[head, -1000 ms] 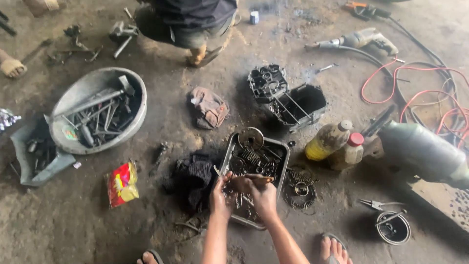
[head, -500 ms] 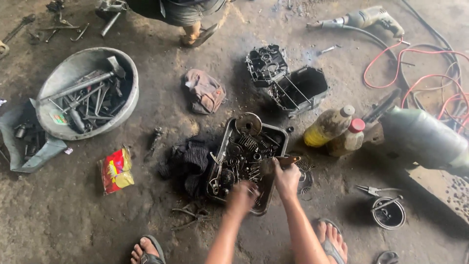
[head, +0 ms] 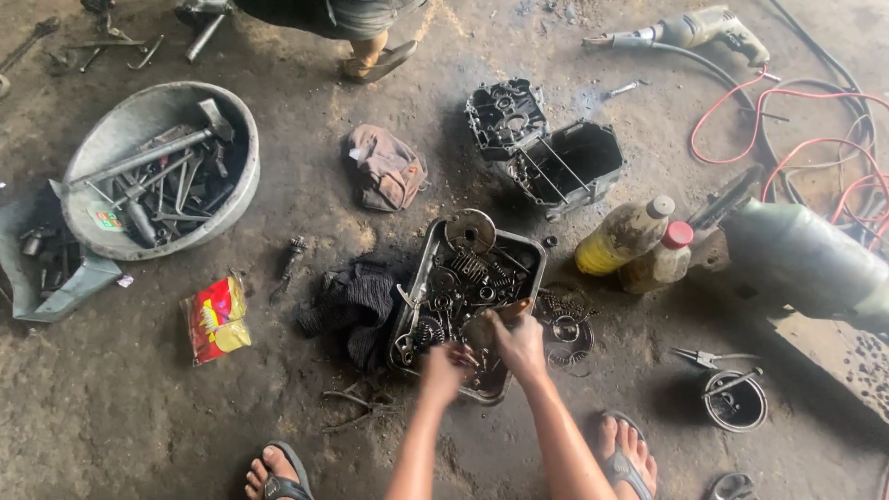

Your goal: Cleaning various motorcycle engine components like gears and bolts in a tray using a brush and cleaning fluid.

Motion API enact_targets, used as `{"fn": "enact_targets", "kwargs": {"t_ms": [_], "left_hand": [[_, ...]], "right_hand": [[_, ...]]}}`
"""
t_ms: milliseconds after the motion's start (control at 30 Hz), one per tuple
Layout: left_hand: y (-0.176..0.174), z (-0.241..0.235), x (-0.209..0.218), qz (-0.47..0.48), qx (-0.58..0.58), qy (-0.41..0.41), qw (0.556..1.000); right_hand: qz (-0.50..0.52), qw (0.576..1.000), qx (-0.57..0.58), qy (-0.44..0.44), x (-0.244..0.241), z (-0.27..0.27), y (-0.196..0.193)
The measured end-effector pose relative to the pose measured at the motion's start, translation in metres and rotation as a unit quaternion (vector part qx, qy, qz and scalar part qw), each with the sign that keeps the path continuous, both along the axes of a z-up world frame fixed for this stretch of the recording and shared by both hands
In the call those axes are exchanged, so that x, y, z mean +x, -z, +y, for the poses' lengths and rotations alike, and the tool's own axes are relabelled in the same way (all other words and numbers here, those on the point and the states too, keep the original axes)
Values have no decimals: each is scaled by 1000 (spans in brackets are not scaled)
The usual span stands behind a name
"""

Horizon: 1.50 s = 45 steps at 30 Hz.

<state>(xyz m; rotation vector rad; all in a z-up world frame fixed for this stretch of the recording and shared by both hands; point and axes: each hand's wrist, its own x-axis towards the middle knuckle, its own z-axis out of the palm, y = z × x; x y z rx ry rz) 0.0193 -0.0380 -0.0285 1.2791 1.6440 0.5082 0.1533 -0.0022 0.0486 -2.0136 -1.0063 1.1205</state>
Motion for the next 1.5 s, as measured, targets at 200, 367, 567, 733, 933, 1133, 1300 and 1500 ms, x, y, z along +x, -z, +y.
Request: {"fn": "enact_targets", "kwargs": {"t_ms": [200,367,567,733,933,1133,1300,1500], "left_hand": [[-68,29,-30,-169,6,-276,946],[-62,29,-39,-378,18,-386,841],[-11,18,-26,-279,61,-361,888],[-15,34,-21,-485,-57,-436,756],[-18,35,-13,-448,-52,-439,777],[-30,33,-15,-413,-26,-499,761],[-35,25,-18,-482,-56,-463,742],[29,27,-33,-493,-39,-440,750]], "right_hand": [[3,995,-75,-71,-32,-19,19],[-2,994,-1,-113,-46,-35,19],[32,997,43,-53,-27,-12,-21],[151,975,120,-115,-49,-17,-45],[117,955,238,-135,-56,-19,-45],[112,950,273,-98,-58,-21,-52],[132,951,196,-199,-60,-20,-25],[111,965,184,-148,-56,-24,-21]]}}
